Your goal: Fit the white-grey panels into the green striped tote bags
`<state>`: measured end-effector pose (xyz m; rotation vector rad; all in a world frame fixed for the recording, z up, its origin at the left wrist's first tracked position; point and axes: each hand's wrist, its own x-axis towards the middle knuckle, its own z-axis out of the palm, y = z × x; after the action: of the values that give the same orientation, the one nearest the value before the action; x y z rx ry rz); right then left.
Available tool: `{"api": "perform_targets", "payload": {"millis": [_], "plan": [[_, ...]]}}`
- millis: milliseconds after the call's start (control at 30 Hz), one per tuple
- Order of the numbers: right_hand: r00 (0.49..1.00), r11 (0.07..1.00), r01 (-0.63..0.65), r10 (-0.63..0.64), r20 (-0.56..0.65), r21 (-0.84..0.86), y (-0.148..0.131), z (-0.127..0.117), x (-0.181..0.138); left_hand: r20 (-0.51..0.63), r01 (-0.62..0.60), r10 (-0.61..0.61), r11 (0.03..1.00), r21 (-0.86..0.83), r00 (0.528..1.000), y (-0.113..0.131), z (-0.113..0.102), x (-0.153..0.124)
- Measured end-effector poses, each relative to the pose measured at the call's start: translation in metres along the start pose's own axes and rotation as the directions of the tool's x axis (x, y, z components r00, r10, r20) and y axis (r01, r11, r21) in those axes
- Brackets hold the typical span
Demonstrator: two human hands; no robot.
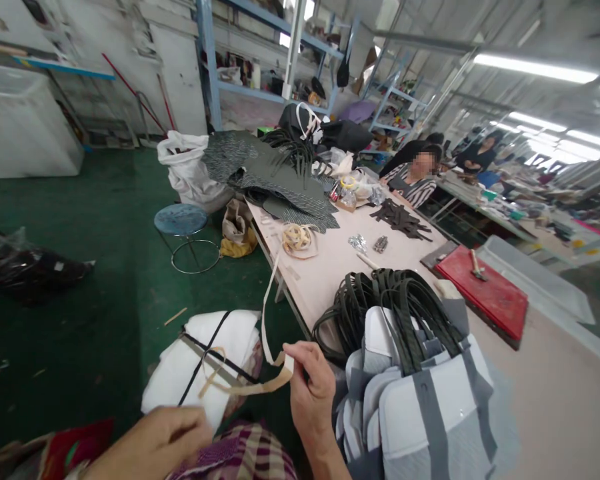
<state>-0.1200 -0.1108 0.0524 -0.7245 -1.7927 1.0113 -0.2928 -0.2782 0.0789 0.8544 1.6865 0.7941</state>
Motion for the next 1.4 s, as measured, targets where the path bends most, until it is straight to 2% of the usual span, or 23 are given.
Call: {"api": "perform_targets", "payload": {"millis": [33, 67, 133, 167, 267, 367, 433, 500, 600, 700, 767, 833, 900, 967, 1033, 1200, 1300, 1400], "plan": [[1.0, 1.0, 0.001, -0.001, 0.022, -0.004, -0.001, 0.002, -0.002, -0.099, -0.093, 0.097, 0.995, 0.044, 0.99, 0.013, 0.0, 0.006], [0.999, 1.0, -0.014, 0.015, 0.05, -0.013, -0.002, 0.004, -0.004, -0.2, -0.196, 0.21, 0.977, 0.085, 0.957, 0.026, 0.001, 0.013], [0.992, 0.996, -0.081, 0.085, 0.095, -0.048, -0.004, 0.007, -0.008, -0.291, -0.317, 0.342, 0.939, 0.13, 0.894, 0.049, 0.007, 0.025], [0.987, 0.99, -0.119, 0.126, 0.098, -0.071, -0.005, 0.008, -0.01, -0.299, -0.351, 0.377, 0.926, 0.138, 0.877, 0.056, 0.012, 0.03], [0.979, 0.972, -0.19, 0.199, 0.052, -0.135, -0.007, 0.009, -0.015, -0.275, -0.381, 0.4, 0.916, 0.124, 0.874, 0.065, 0.033, 0.04], [0.985, 0.97, -0.163, 0.169, 0.02, -0.178, -0.008, 0.008, -0.017, -0.322, -0.355, 0.354, 0.933, 0.055, 0.878, 0.063, 0.049, 0.048], [0.991, 0.972, -0.13, 0.134, 0.008, -0.194, -0.008, 0.005, -0.017, -0.378, -0.342, 0.315, 0.94, -0.003, 0.87, 0.063, 0.053, 0.054], [0.993, 0.97, -0.118, 0.12, -0.003, -0.212, -0.007, 0.003, -0.018, -0.396, -0.376, 0.347, 0.927, 0.007, 0.85, 0.065, 0.052, 0.059], [0.994, 0.963, -0.11, 0.11, -0.011, -0.247, -0.007, 0.003, -0.021, -0.353, -0.451, 0.451, 0.888, 0.088, 0.82, 0.068, 0.05, 0.063], [0.995, 0.957, -0.098, 0.098, -0.013, -0.273, -0.011, 0.005, -0.024, -0.337, -0.47, 0.466, 0.879, 0.074, 0.818, 0.068, 0.053, 0.067], [0.995, 0.962, -0.099, 0.099, -0.011, -0.255, -0.015, 0.006, -0.026, -0.293, -0.43, 0.407, 0.903, -0.016, 0.865, 0.067, 0.055, 0.069], [0.991, 0.973, -0.132, 0.134, -0.003, -0.188, -0.019, 0.005, -0.026, -0.17, -0.353, 0.327, 0.922, -0.161, 0.93, 0.067, 0.057, 0.071], [0.979, 0.975, -0.204, 0.204, -0.011, -0.083, -0.02, 0.002, -0.026, -0.047, -0.324, 0.323, 0.915, -0.242, 0.945, 0.069, 0.057, 0.073], [0.956, 0.957, -0.289, 0.29, -0.042, 0.033, -0.019, -0.004, -0.027, -0.016, -0.383, 0.389, 0.899, -0.213, 0.921, 0.071, 0.057, 0.072], [0.927, 0.924, -0.358, 0.369, -0.063, 0.137, -0.016, -0.012, -0.029, -0.035, -0.455, 0.455, 0.88, -0.135, 0.89, 0.074, 0.059, 0.07], [0.863, 0.852, -0.469, 0.498, -0.086, 0.235, -0.02, -0.035, -0.037, -0.099, -0.553, 0.55, 0.833, 0.001, 0.829, 0.073, 0.072, 0.069], [0.841, 0.802, -0.519, 0.541, 0.009, 0.296, -0.023, -0.046, -0.041, -0.065, -0.58, 0.581, 0.814, 0.042, 0.811, 0.069, 0.081, 0.073], [0.795, 0.721, -0.588, 0.599, 0.097, 0.366, -0.02, -0.055, -0.043, 0.005, -0.584, 0.585, 0.809, 0.064, 0.811, 0.065, 0.088, 0.075]]}}
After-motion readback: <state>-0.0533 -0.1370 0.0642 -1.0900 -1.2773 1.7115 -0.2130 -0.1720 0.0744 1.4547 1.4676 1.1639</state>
